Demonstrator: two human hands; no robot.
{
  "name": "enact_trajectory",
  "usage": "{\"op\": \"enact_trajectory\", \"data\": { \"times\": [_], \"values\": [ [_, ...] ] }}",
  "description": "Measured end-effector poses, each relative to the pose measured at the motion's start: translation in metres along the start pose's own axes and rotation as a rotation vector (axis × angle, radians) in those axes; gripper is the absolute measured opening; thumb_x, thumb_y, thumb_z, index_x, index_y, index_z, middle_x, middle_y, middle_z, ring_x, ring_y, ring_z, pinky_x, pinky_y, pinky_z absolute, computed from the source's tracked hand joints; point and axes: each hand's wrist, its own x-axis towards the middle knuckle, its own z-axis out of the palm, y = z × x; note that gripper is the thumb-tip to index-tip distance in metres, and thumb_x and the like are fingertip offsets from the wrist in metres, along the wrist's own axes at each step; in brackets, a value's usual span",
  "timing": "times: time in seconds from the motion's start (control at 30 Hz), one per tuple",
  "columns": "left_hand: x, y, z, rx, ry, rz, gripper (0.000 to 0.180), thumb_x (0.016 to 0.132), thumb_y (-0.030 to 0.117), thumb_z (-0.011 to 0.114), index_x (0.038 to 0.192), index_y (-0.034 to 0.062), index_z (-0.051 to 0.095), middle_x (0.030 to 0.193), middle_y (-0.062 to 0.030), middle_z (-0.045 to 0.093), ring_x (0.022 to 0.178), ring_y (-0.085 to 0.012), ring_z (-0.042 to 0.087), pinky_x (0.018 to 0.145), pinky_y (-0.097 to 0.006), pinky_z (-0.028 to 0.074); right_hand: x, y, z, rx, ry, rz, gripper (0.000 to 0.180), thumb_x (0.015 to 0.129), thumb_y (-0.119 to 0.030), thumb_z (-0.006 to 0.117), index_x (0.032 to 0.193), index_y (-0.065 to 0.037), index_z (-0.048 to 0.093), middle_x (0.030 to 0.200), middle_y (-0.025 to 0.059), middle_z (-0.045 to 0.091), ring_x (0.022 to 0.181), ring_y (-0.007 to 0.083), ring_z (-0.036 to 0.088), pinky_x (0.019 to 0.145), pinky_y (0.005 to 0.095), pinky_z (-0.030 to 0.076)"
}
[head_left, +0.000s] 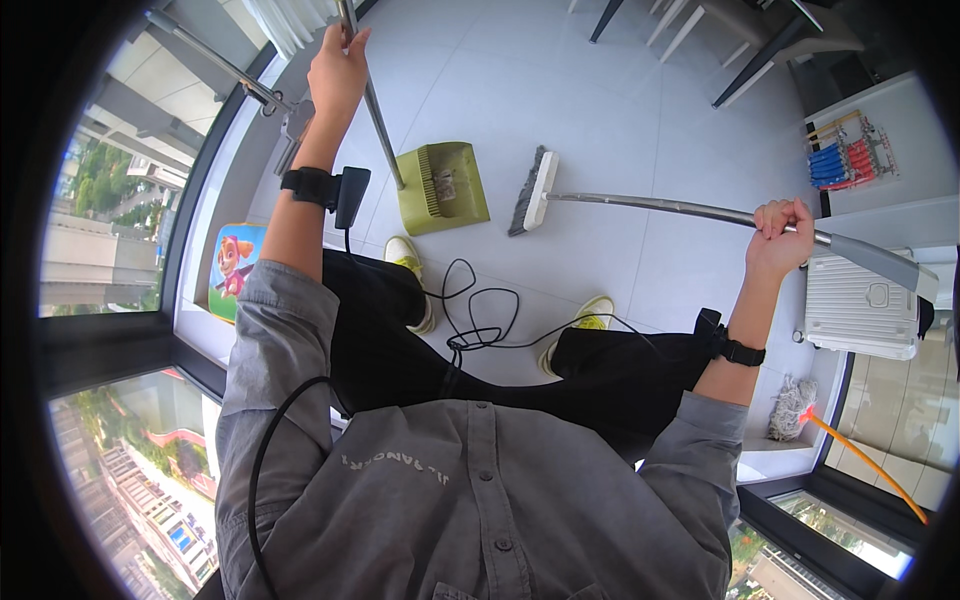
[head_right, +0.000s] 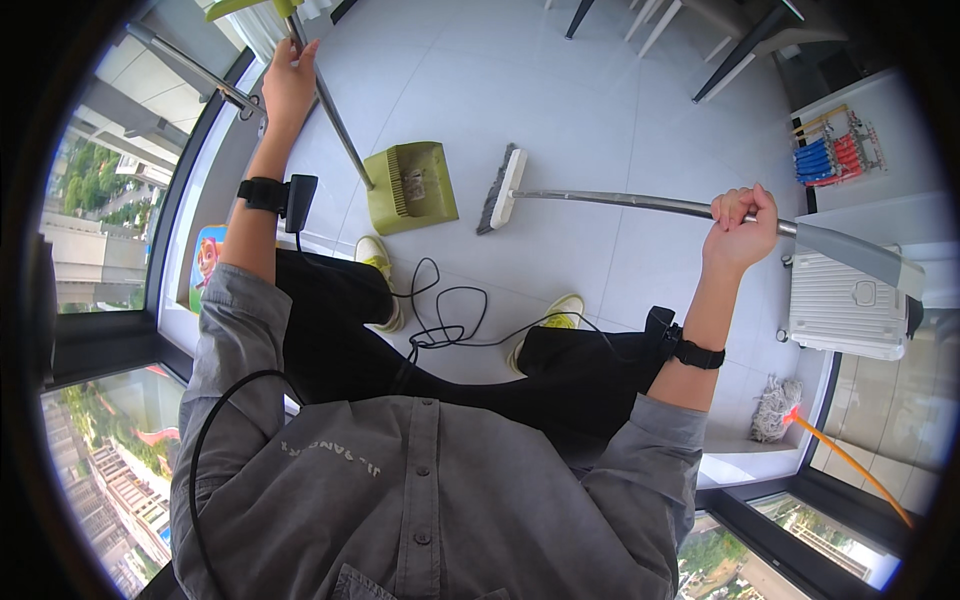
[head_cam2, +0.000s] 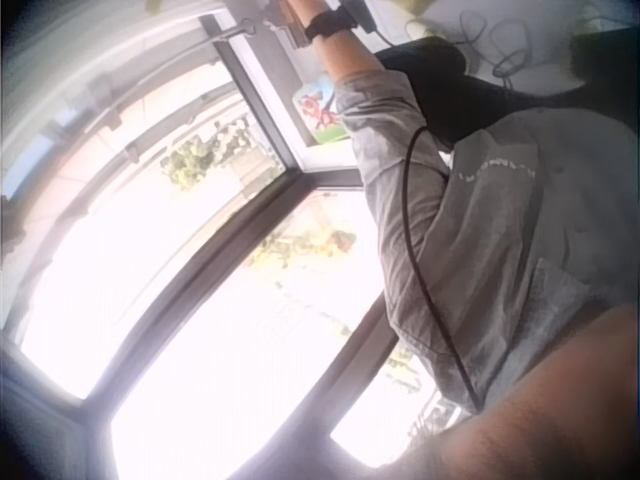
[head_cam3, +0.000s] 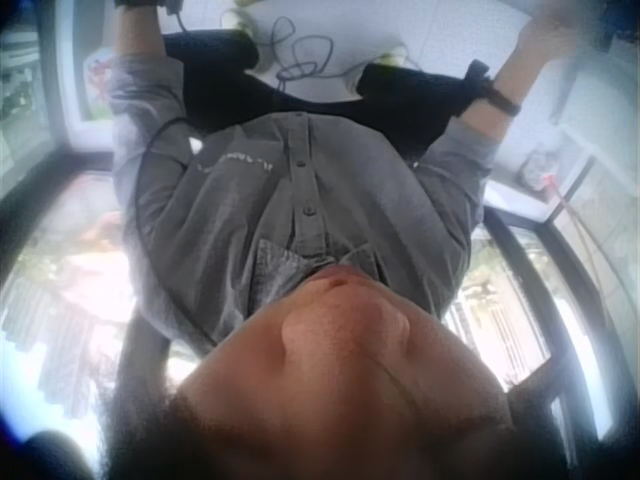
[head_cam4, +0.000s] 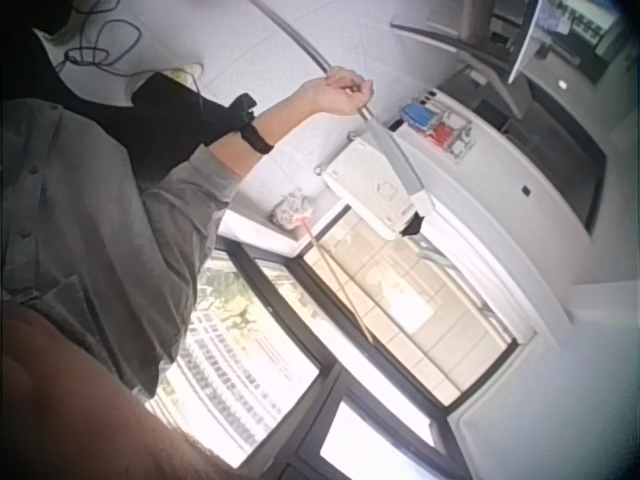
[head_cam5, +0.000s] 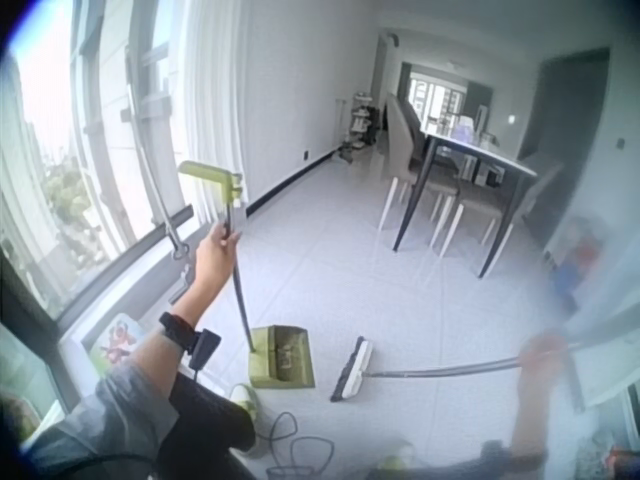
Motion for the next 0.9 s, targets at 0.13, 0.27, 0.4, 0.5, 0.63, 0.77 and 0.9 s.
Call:
{"op": "enact_trajectory", "data": {
  "times": [0.13,0.27,0.4,0.5,0.63,0.77,0.9],
  "values": [
    [0.001,-0.001,0.001,0.017,0.015,0.027,0.038,0.09,0.044,0.057,0.107,0.0102,0.058,0.093,-0.0141,0.068,0.084,-0.0381,0.064,0.074,-0.044,0.051,0.005,-0.001,-0.017,0.051,0.073,-0.008,0.026,0.084,-0.014,0.052,0.061,-0.01,0.04,0.048,0.0004,0.03,0.039,0.0113,0.025,0.044,0.0283,0.023],
    [0.001,0.0,0.002,0.032,0.008,0.039,0.037,0.089,0.044,0.057,0.104,0.0097,0.058,0.092,-0.0132,0.068,0.082,-0.0377,0.065,0.072,-0.043,0.051,0.002,0.001,-0.019,0.061,0.128,-0.032,0.025,0.083,-0.013,0.052,0.061,-0.01,0.039,0.048,0.0001,0.03,0.039,0.0115,0.026,0.044,0.0284,0.023],
    [-0.001,0.006,0.004,0.015,-0.002,0.032,0.037,0.089,0.044,0.058,0.102,0.0091,0.057,0.092,-0.013,0.068,0.082,-0.0375,0.065,0.072,-0.043,0.051,-0.003,0.004,-0.013,0.031,0.344,-0.052,0.024,0.082,-0.014,0.052,0.063,-0.011,0.038,0.049,-0.0014,0.027,0.041,0.0111,0.023,0.045,0.0285,0.024],
    [-0.001,0.002,0.003,0.009,-0.029,0.029,0.036,0.089,0.043,0.058,0.102,0.0091,0.057,0.093,-0.0129,0.068,0.083,-0.0373,0.065,0.073,-0.043,0.051,-0.006,0.003,-0.006,-0.027,0.541,-0.085,0.023,0.082,-0.015,0.052,0.065,-0.011,0.038,0.049,-0.0023,0.025,0.042,0.0109,0.022,0.047,0.0288,0.025],
    [-0.001,0.003,0.004,-0.007,-0.03,0.038,0.037,0.089,0.043,0.059,0.104,0.0093,0.057,0.094,-0.0126,0.069,0.083,-0.0369,0.065,0.074,-0.042,0.051,-0.004,0.006,-0.009,-0.057,0.685,-0.108,0.022,0.082,-0.015,0.051,0.066,-0.01,0.038,0.05,-0.0028,0.026,0.042,0.011,0.023,0.048,0.0293,0.027],
    [-0.001,0.006,0.004,-0.034,-0.017,0.042,0.038,0.088,0.044,0.059,0.104,0.0094,0.057,0.095,-0.0127,0.069,0.083,-0.0365,0.065,0.074,-0.042,0.051,-0.011,0.013,-0.003,0.008,0.456,-0.035,0.022,0.083,-0.015,0.051,0.065,-0.009,0.04,0.049,-0.0019,0.027,0.041,0.0113,0.024,0.047,0.0288,0.027],
    [-0.001,0.006,0.002,-0.012,-0.043,0.022,0.038,0.088,0.044,0.059,0.105,0.0096,0.058,0.096,-0.0127,0.069,0.084,-0.0365,0.065,0.074,-0.042,0.051,-0.011,0.007,0.01,0.04,0.06,-0.007,0.026,0.084,-0.013,0.05,0.061,-0.009,0.039,0.047,0.0,0.027,0.038,0.0118,0.025,0.044,0.0285,0.025]
  ]
}}
